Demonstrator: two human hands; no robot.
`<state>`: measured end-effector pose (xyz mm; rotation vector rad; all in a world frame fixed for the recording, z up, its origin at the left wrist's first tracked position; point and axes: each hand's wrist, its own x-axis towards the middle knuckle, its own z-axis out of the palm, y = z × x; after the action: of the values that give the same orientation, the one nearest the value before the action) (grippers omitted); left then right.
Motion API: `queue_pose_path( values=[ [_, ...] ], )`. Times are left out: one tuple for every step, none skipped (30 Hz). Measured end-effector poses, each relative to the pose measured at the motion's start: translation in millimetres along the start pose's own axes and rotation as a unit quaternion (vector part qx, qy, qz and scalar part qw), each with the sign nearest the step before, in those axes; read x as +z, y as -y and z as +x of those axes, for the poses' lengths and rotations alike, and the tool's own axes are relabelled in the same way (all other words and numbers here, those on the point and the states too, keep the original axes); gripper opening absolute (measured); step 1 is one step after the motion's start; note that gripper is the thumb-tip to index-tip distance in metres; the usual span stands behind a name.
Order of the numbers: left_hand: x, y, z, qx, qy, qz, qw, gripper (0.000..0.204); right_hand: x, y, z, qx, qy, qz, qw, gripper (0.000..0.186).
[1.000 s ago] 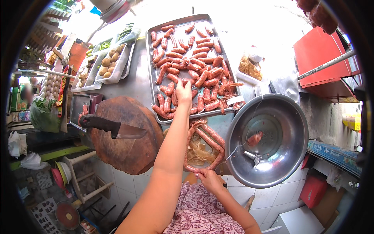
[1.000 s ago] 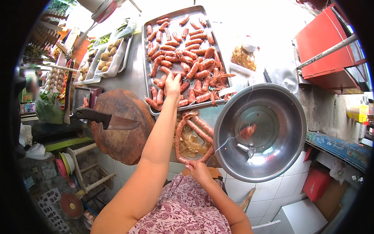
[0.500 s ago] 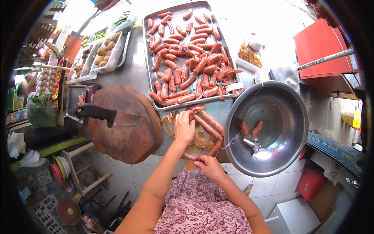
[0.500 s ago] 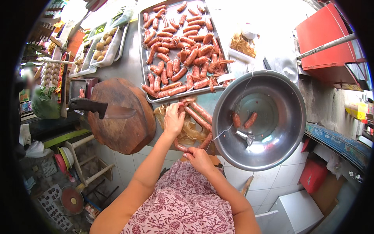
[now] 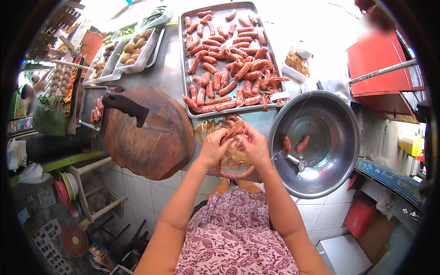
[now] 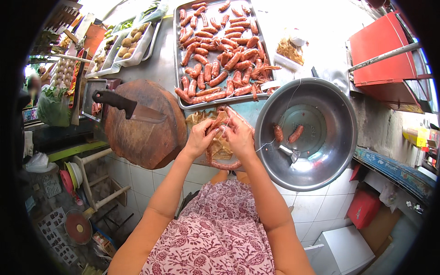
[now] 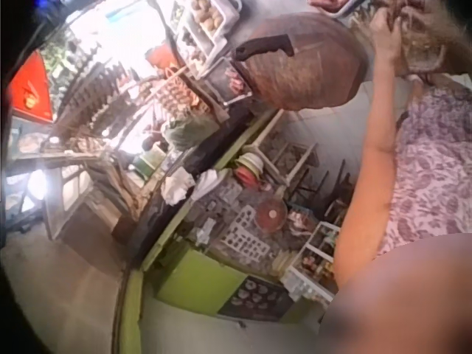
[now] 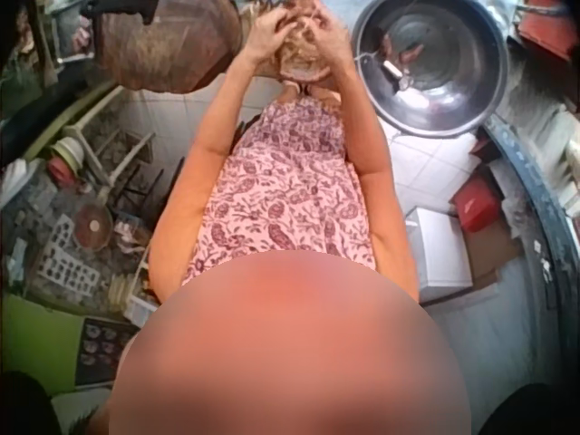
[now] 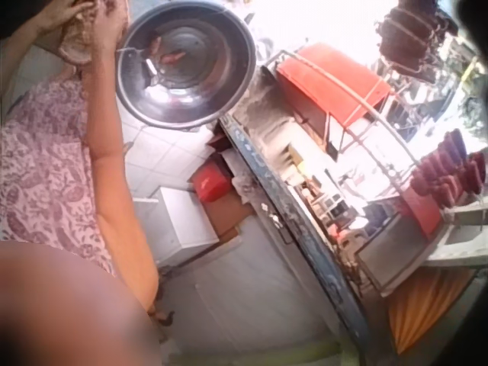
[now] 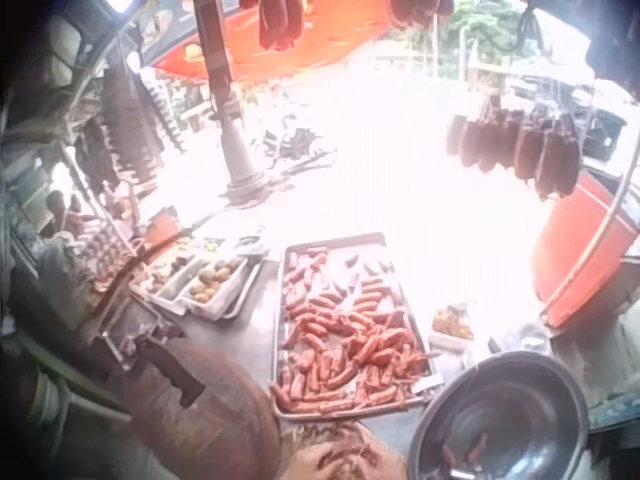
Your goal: The person ties off sections of a long sausage casing with string, cuts them into individual links, and places them on a tray. They then weigh portions on a digital scale and pack them into plastic bags.
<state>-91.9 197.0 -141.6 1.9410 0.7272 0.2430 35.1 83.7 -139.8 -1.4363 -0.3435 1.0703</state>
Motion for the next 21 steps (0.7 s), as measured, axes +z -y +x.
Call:
queue_pose_path(
  values=[
    [-4, -8, -5, 0.022, -0.012, -0.013, 1.0, 0.019, -1, 6, 4, 0.01, 0.029, 0.014, 0.999, 0.044],
    [-10, -16, -9, 0.014, -0.006, -0.009, 1.0, 0.019, -2, 12, 6, 0.009, 0.046, 0.033, 0.998, 0.04],
    [-16, -23, -13, 0.006, -0.001, -0.005, 1.0, 0.019, -3, 19, 8, 0.008, 0.062, 0.052, 0.997, 0.037],
    [-21, -28, -17, -0.001, 0.003, 0.0, 1.0, 0.018, -4, 27, 7, 0.008, 0.076, 0.068, 0.995, 0.033],
    [-25, -34, -20, 0.02, -0.009, 0.003, 1.0, 0.019, -3, 35, 7, 0.037, 0.086, 0.057, 0.994, 0.018],
    [-28, -38, -24, 0.042, -0.022, 0.006, 0.999, 0.019, 0, 43, 5, 0.02, 0.107, 0.041, 0.993, 0.015],
    [-31, -42, -27, 0.046, -0.023, 0.005, 0.999, 0.019, 2, 52, 2, 0.02, 0.117, 0.013, 0.993, 0.013],
    [-34, -45, -31, 0.107, -0.043, 0.006, 0.993, 0.021, 6, 60, -2, 0.041, 0.115, -0.028, 0.992, 0.01],
    [-37, -49, -34, 0.15, -0.049, 0.003, 0.988, 0.023, 9, 68, -9, 0.007, 0.12, -0.103, 0.987, 0.003],
    [-40, -52, -36, 0.189, -0.058, -0.001, 0.98, 0.026, 14, 74, -16, -0.094, 0.132, -0.182, 0.97, 0.003],
    [-39, -56, -42, 0.13, -0.031, -0.145, 0.98, 0.032, 21, 79, -24, -0.192, 0.141, -0.257, 0.937, 0.005],
    [-37, -62, -49, 0.064, -0.006, -0.286, 0.956, 0.038, 26, 83, -32, -0.299, 0.144, -0.322, 0.887, 0.006],
    [-36, -67, -53, 0.01, 0.038, -0.421, 0.906, 0.044, 33, 86, -39, -0.269, 0.159, -0.391, 0.866, 0.012],
    [-36, -71, -56, -0.018, 0.015, -0.402, 0.915, 0.053, 37, 89, -45, -0.274, 0.16, -0.409, 0.856, 0.012],
    [-35, -75, -58, -0.032, 0.01, -0.383, 0.923, 0.062, 40, 91, -48, -0.279, 0.16, -0.427, 0.845, 0.012],
    [-35, -79, -60, -0.046, 0.005, -0.364, 0.93, 0.071, 42, 93, -51, -0.273, 0.169, -0.448, 0.834, 0.012],
    [-34, -82, -64, -0.04, -0.022, -0.369, 0.928, 0.06, 42, 95, -51, -0.241, 0.171, -0.435, 0.851, 0.009],
    [-35, -83, -66, -0.041, -0.024, -0.386, 0.921, 0.052, 42, 97, -51, -0.269, 0.166, -0.422, 0.849, 0.009],
    [-35, -83, -68, -0.039, -0.039, -0.409, 0.911, 0.045, 40, 100, -50, -0.283, 0.172, -0.413, 0.848, 0.009],
    [-36, -83, -71, -0.032, -0.044, -0.435, 0.899, 0.039, 38, 103, -48, -0.297, 0.178, -0.403, 0.847, 0.008],
    [-39, -81, -73, -0.049, -0.047, -0.431, 0.9, 0.036, 37, 105, -48, -0.303, 0.189, -0.398, 0.845, 0.006]
  ],
)
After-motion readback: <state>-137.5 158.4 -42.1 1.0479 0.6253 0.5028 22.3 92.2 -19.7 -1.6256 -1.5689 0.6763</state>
